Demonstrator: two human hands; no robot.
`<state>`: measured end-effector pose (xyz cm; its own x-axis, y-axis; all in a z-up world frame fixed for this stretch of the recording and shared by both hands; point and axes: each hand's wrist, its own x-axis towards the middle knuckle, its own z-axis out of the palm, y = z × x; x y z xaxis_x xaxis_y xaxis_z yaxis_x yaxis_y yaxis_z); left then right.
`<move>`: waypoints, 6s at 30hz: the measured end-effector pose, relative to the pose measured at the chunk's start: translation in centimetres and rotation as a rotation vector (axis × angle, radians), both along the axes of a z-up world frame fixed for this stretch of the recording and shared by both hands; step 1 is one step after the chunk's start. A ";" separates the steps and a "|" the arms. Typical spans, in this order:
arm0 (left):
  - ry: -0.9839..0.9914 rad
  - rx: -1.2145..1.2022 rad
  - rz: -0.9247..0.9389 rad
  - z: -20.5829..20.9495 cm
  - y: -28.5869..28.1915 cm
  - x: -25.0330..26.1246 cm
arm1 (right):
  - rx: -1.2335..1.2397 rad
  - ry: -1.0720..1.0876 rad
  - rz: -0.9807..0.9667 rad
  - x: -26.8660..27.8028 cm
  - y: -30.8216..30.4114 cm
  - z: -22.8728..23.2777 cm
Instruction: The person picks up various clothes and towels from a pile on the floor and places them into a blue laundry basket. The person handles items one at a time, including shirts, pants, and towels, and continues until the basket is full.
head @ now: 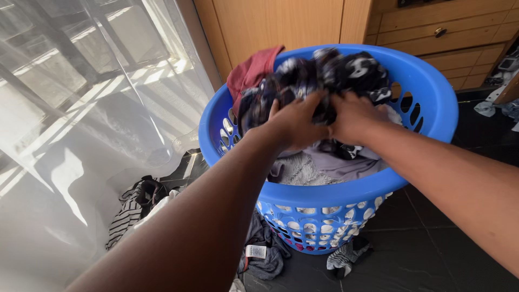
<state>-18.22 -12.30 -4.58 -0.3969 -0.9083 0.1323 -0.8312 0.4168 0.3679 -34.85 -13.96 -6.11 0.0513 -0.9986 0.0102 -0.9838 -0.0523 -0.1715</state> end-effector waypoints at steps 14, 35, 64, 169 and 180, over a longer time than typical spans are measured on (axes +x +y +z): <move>-0.102 0.188 0.440 1.6 6.9 5.1 | 0.518 0.158 0.238 0.9 -3.0 -0.1; -0.069 0.007 0.427 -1.8 5.9 7.9 | -0.368 0.203 0.496 2.8 0.1 0.1; 0.169 -0.018 0.397 -2.2 5.0 8.7 | 0.538 0.434 0.259 3.2 -2.6 -1.9; 1.007 1.047 1.521 -32.7 51.5 29.4 | 0.625 -0.040 1.209 32.9 40.4 -27.6; 1.626 0.273 0.945 -30.2 48.9 26.1 | 0.591 -0.510 0.574 34.4 39.1 -28.1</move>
